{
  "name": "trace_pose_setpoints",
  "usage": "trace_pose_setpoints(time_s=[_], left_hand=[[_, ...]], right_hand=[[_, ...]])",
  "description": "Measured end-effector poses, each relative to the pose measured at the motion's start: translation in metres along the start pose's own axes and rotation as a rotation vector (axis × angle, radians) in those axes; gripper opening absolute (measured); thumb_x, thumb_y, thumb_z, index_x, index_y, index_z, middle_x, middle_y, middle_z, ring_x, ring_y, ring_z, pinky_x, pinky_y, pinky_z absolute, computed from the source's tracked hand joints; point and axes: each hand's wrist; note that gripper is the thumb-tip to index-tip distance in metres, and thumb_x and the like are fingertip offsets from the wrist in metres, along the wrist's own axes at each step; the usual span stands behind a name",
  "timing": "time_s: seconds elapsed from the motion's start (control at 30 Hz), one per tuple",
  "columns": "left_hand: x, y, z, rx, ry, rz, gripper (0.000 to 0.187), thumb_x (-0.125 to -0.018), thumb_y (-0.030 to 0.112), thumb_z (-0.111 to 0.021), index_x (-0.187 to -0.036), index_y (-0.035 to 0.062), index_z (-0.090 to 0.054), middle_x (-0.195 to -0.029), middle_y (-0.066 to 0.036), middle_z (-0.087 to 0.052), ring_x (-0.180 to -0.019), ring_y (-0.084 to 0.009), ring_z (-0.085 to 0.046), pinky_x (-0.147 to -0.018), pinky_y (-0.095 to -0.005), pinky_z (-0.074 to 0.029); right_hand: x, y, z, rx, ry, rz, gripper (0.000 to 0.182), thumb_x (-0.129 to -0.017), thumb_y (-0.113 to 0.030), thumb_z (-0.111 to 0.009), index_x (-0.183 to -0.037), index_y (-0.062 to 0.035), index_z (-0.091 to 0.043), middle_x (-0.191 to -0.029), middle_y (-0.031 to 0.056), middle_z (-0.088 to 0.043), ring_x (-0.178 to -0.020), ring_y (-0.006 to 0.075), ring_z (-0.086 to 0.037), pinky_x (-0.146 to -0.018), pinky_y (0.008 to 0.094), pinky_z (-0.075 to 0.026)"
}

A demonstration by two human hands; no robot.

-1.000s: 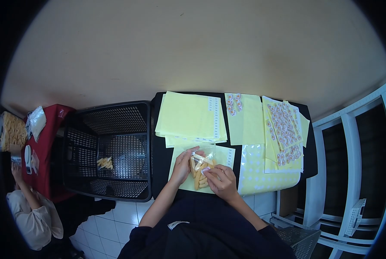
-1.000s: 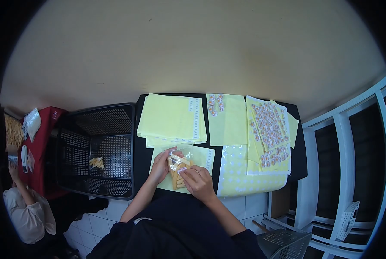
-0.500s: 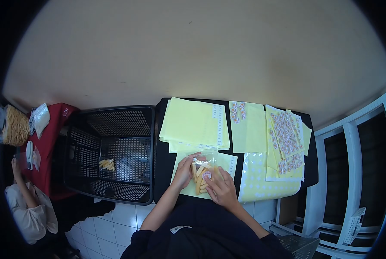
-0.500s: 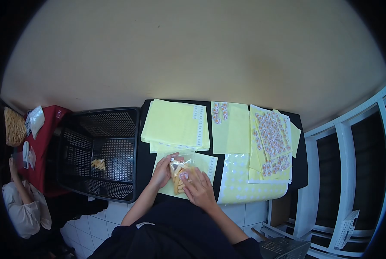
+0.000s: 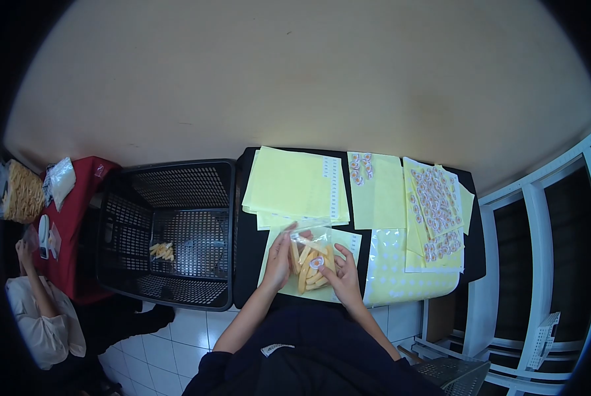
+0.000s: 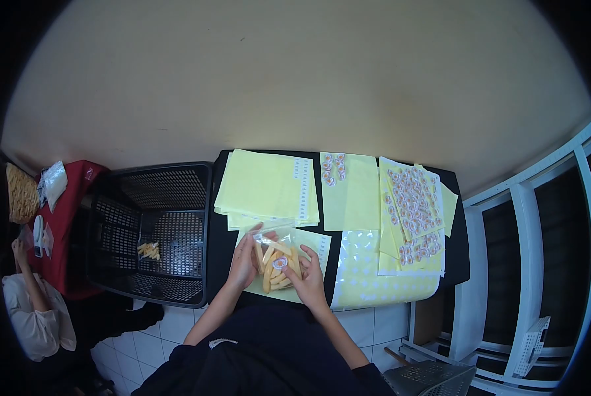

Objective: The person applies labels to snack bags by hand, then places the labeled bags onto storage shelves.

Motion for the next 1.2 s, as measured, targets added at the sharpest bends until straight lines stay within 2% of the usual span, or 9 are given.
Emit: trace_pose_setpoints(time_s=[0.13,0.2,0.23,0.43,0.6,0.73,0.93,1.07,1.2], left_hand=[[0.013,-0.011,-0.001,-0.275,-0.021,-0.097,0.044,-0.090,0.012,-0.042,-0.128,-0.0018,-0.025,-0.117,-0.017,-0.047,-0.106,-0.0197,-0.049,-0.090,-0.0306,-0.041],[0.015,-0.016,-0.003,-0.385,-0.140,-0.188,0.051,-0.085,0.005,-0.050,-0.127,-0.0016,-0.023,-0.117,-0.015,-0.045,-0.108,-0.0178,-0.047,-0.088,-0.0282,-0.041],[0.015,-0.014,-0.006,-0.308,-0.099,-0.191,0.043,-0.083,0.004,-0.053,-0.120,-0.0014,-0.031,-0.108,-0.012,-0.049,-0.103,-0.0162,-0.049,-0.084,-0.0260,-0.042],[0.012,-0.016,-0.006,-0.330,0.037,-0.232,0.028,-0.083,0.004,-0.053,-0.107,-0.0005,-0.039,-0.099,-0.009,-0.051,-0.092,-0.0120,-0.052,-0.080,-0.0242,-0.043],[0.014,-0.014,-0.009,-0.359,0.015,-0.255,0.029,-0.083,0.006,-0.054,-0.108,-0.0010,-0.039,-0.099,-0.009,-0.052,-0.092,-0.0119,-0.052,-0.080,-0.0241,-0.043],[0.015,-0.011,-0.016,-0.434,0.016,-0.291,0.029,-0.084,0.008,-0.055,-0.107,-0.0019,-0.040,-0.097,-0.010,-0.053,-0.091,-0.0120,-0.052,-0.080,-0.0246,-0.043],[0.012,-0.015,-0.008,-0.409,0.004,-0.203,0.032,-0.086,0.012,-0.053,-0.110,-0.0024,-0.039,-0.099,-0.010,-0.053,-0.092,-0.0119,-0.051,-0.079,-0.0247,-0.042],[0.010,-0.021,-0.005,-0.410,0.002,-0.240,0.033,-0.086,0.013,-0.052,-0.112,-0.0022,-0.037,-0.101,-0.010,-0.052,-0.093,-0.0118,-0.050,-0.080,-0.0248,-0.042],[0.016,-0.008,-0.014,-0.379,-0.134,-0.126,0.044,-0.085,0.011,-0.054,-0.119,-0.0010,-0.028,-0.107,-0.012,-0.048,-0.101,-0.0142,-0.048,-0.085,-0.0268,-0.040]], right_hand=[[-0.004,-0.006,-0.005,-0.017,0.074,0.080,0.059,-0.075,0.004,-0.060,-0.123,-0.0004,-0.025,-0.110,0.0203,-0.049,-0.097,0.0196,-0.055,-0.076,0.0260,-0.048],[-0.005,-0.009,-0.008,0.022,0.090,0.098,0.059,-0.075,0.004,-0.061,-0.122,-0.0004,-0.025,-0.108,0.0202,-0.050,-0.095,0.0192,-0.056,-0.075,0.0257,-0.049],[-0.006,-0.011,-0.010,0.037,0.085,0.110,0.060,-0.075,0.004,-0.061,-0.123,-0.0004,-0.025,-0.108,0.0201,-0.050,-0.093,0.0190,-0.056,-0.075,0.0258,-0.049],[-0.004,-0.008,-0.021,0.028,0.087,0.157,0.060,-0.074,0.004,-0.061,-0.122,0.0006,-0.026,-0.105,0.0193,-0.052,-0.089,0.0175,-0.057,-0.072,0.0245,-0.049],[-0.011,-0.010,-0.015,0.038,0.048,0.181,0.058,-0.075,0.001,-0.062,-0.121,0.0014,-0.028,-0.102,0.0182,-0.054,-0.083,0.0155,-0.059,-0.067,0.0225,-0.049],[-0.008,-0.018,-0.018,0.040,0.122,0.118,0.055,-0.077,-0.002,-0.061,-0.122,0.0012,-0.028,-0.099,0.0170,-0.056,-0.080,0.0137,-0.060,-0.066,0.0209,-0.049],[-0.008,-0.018,-0.020,0.070,0.145,0.184,0.055,-0.079,-0.002,-0.059,-0.124,0.0017,-0.027,-0.101,0.0175,-0.056,-0.081,0.0132,-0.059,-0.066,0.0209,-0.049],[-0.011,-0.011,-0.013,0.027,0.085,0.153,0.058,-0.080,-0.002,-0.058,-0.128,0.0007,-0.024,-0.101,0.0172,-0.055,-0.082,0.0138,-0.059,-0.066,0.0209,-0.048],[-0.011,-0.015,-0.009,-0.082,0.108,0.152,0.057,-0.080,-0.003,-0.057,-0.127,0.0010,-0.026,-0.100,0.0166,-0.056,-0.081,0.0122,-0.058,-0.064,0.0199,-0.047]])
Point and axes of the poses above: each hand's wrist, its own x-axis away from the middle knuckle, its own z-axis out of the back of the hand, y = z × x
